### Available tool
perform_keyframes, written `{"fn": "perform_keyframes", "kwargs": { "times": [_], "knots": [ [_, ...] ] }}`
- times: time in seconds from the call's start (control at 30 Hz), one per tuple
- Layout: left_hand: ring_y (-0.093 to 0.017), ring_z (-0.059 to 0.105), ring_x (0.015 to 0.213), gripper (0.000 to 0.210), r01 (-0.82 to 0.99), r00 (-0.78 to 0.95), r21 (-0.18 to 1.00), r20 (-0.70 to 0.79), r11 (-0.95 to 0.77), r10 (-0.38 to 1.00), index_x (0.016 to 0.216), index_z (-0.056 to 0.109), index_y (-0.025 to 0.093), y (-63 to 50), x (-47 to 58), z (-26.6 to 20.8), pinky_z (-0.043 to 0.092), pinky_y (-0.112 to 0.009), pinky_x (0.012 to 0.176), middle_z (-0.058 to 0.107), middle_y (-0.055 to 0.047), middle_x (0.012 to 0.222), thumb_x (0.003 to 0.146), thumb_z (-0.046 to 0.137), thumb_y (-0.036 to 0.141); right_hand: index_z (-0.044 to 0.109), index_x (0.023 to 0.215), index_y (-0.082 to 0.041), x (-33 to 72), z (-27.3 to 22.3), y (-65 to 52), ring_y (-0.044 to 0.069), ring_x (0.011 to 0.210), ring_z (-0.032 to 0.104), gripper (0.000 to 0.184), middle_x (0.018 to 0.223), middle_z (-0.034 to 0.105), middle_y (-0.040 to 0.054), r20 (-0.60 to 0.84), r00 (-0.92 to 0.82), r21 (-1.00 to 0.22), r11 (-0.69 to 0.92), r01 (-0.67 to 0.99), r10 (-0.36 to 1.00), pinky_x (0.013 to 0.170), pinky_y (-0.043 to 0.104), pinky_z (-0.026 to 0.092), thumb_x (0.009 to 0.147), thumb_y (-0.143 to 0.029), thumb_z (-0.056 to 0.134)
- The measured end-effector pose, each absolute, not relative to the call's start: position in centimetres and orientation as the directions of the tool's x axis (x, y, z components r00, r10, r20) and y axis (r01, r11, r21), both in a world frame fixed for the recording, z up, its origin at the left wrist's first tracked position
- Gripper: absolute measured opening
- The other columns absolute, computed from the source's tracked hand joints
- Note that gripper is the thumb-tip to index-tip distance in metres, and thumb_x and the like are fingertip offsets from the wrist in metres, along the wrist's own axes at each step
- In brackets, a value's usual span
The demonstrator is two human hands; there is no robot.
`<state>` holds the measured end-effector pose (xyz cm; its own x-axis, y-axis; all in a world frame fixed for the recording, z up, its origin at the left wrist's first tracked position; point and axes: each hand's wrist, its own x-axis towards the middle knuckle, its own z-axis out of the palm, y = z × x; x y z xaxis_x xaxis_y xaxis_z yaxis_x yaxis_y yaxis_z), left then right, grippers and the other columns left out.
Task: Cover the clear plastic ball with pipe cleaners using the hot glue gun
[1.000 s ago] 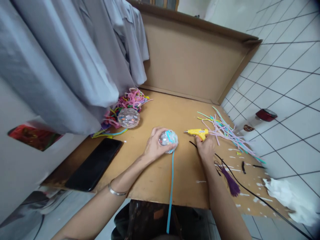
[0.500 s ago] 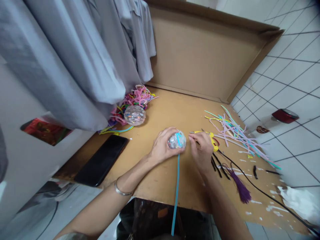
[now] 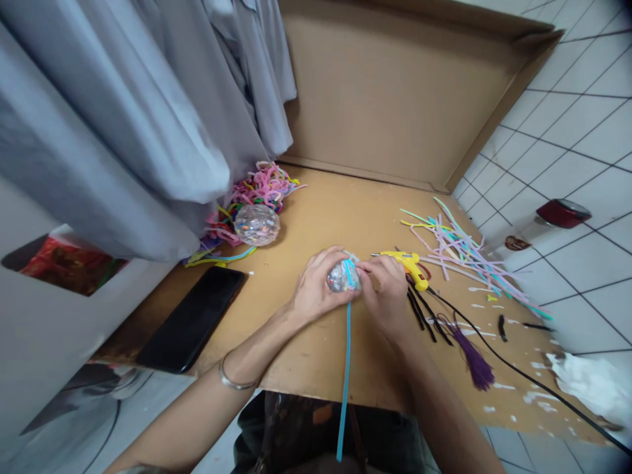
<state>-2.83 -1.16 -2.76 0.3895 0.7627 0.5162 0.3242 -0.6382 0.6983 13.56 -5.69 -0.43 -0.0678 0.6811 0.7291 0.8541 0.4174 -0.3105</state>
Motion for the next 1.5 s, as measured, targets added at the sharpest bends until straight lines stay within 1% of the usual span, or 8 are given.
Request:
{"fn": "perform_keyframes", "kwargs": {
  "times": [0.23, 0.43, 0.63, 0.8, 1.0, 1.17, 1.37, 1.5],
  "knots": [
    [-0.033, 0.056, 0.130, 0.058, 0.319, 0.385, 0.697, 0.524, -0.643, 0.759, 0.122, 0.060, 0.022, -1.21, -2.77, -2.76, 0.044, -0.050, 0.111, 0.060, -0.014, 0.138, 0.072, 0.081, 0.041, 0.068, 0.084, -0.021, 13.25, -0.55, -5.62, 0.019, 0.079, 0.059, 0.019, 0.080, 0.067, 0.0027, 0.770, -0.071, -0.241, 0.391, 0.888, 0.634, 0.075, 0.036, 0.040, 0.096, -0.024, 0.054],
    [-0.031, 0.057, 0.129, 0.058, 0.313, 0.385, 0.694, 0.532, -0.649, 0.754, 0.123, 0.059, 0.024, -1.07, -2.73, -2.98, 0.045, -0.049, 0.110, 0.060, -0.012, 0.138, 0.071, 0.081, 0.036, 0.066, 0.086, -0.022, 13.14, -0.26, -5.94, 0.019, 0.082, 0.059, 0.017, 0.083, 0.068, 0.0027, 0.734, -0.086, -0.234, 0.370, 0.899, 0.674, 0.077, 0.035, 0.038, 0.096, -0.025, 0.053],
    [-0.030, 0.058, 0.128, 0.056, 0.309, 0.379, 0.673, 0.561, -0.672, 0.736, 0.122, 0.059, 0.023, -1.03, -2.73, -3.26, 0.046, -0.047, 0.109, 0.061, -0.013, 0.136, 0.072, 0.081, 0.033, 0.065, 0.084, -0.021, 13.04, -0.17, -5.76, 0.019, 0.081, 0.058, 0.015, 0.080, 0.067, 0.0022, 0.754, -0.114, -0.196, 0.387, 0.901, 0.647, 0.075, 0.035, 0.037, 0.096, -0.023, 0.055],
    [-0.031, 0.059, 0.127, 0.058, 0.309, 0.379, 0.655, 0.581, -0.690, 0.720, 0.122, 0.059, 0.022, -0.96, -2.66, -3.51, 0.047, -0.047, 0.107, 0.061, -0.013, 0.136, 0.070, 0.082, 0.032, 0.063, 0.080, -0.022, 12.88, -0.33, -5.43, 0.018, 0.078, 0.056, 0.017, 0.077, 0.065, 0.0012, 0.766, -0.110, -0.182, 0.379, 0.907, 0.633, 0.074, 0.034, 0.035, 0.095, -0.021, 0.055],
    [-0.031, 0.059, 0.126, 0.057, 0.303, 0.387, 0.659, 0.576, -0.689, 0.721, 0.121, 0.060, 0.023, -0.87, -2.67, -3.46, 0.048, -0.047, 0.107, 0.063, -0.013, 0.134, 0.070, 0.082, 0.033, 0.063, 0.081, -0.022, 12.90, -0.32, -5.47, 0.018, 0.079, 0.055, 0.017, 0.078, 0.065, 0.0013, 0.770, -0.147, -0.162, 0.412, 0.897, 0.621, 0.075, 0.034, 0.035, 0.096, -0.020, 0.054],
    [-0.030, 0.059, 0.126, 0.055, 0.272, 0.379, 0.647, 0.608, -0.712, 0.697, 0.121, 0.060, 0.022, -0.72, -2.62, -3.58, 0.047, -0.047, 0.107, 0.064, -0.012, 0.132, 0.071, 0.081, 0.033, 0.063, 0.081, -0.022, 13.01, -0.08, -5.63, 0.018, 0.078, 0.055, 0.018, 0.078, 0.065, 0.0013, 0.760, -0.166, -0.147, 0.414, 0.898, 0.629, 0.075, 0.034, 0.034, 0.097, -0.020, 0.053],
    [-0.032, 0.061, 0.121, 0.057, 0.360, 0.378, 0.614, 0.591, -0.702, 0.712, 0.119, 0.061, 0.023, -0.77, -2.65, -3.18, 0.047, -0.048, 0.104, 0.066, -0.011, 0.130, 0.067, 0.084, 0.033, 0.063, 0.083, -0.022, 13.02, 0.03, -5.64, 0.018, 0.078, 0.055, 0.017, 0.079, 0.066, 0.0013, 0.761, -0.178, -0.139, 0.425, 0.895, 0.623, 0.074, 0.034, 0.034, 0.097, -0.020, 0.053],
    [-0.031, 0.061, 0.122, 0.058, 0.326, 0.390, 0.626, 0.594, -0.708, 0.704, 0.119, 0.060, 0.021, -0.77, -2.63, -3.04, 0.047, -0.046, 0.104, 0.066, -0.012, 0.130, 0.067, 0.083, 0.031, 0.063, 0.083, -0.021, 13.01, 0.06, -5.63, 0.018, 0.078, 0.054, 0.017, 0.079, 0.066, 0.0018, 0.771, -0.189, -0.122, 0.431, 0.894, 0.609, 0.074, 0.034, 0.033, 0.097, -0.020, 0.054]
  ]
}}
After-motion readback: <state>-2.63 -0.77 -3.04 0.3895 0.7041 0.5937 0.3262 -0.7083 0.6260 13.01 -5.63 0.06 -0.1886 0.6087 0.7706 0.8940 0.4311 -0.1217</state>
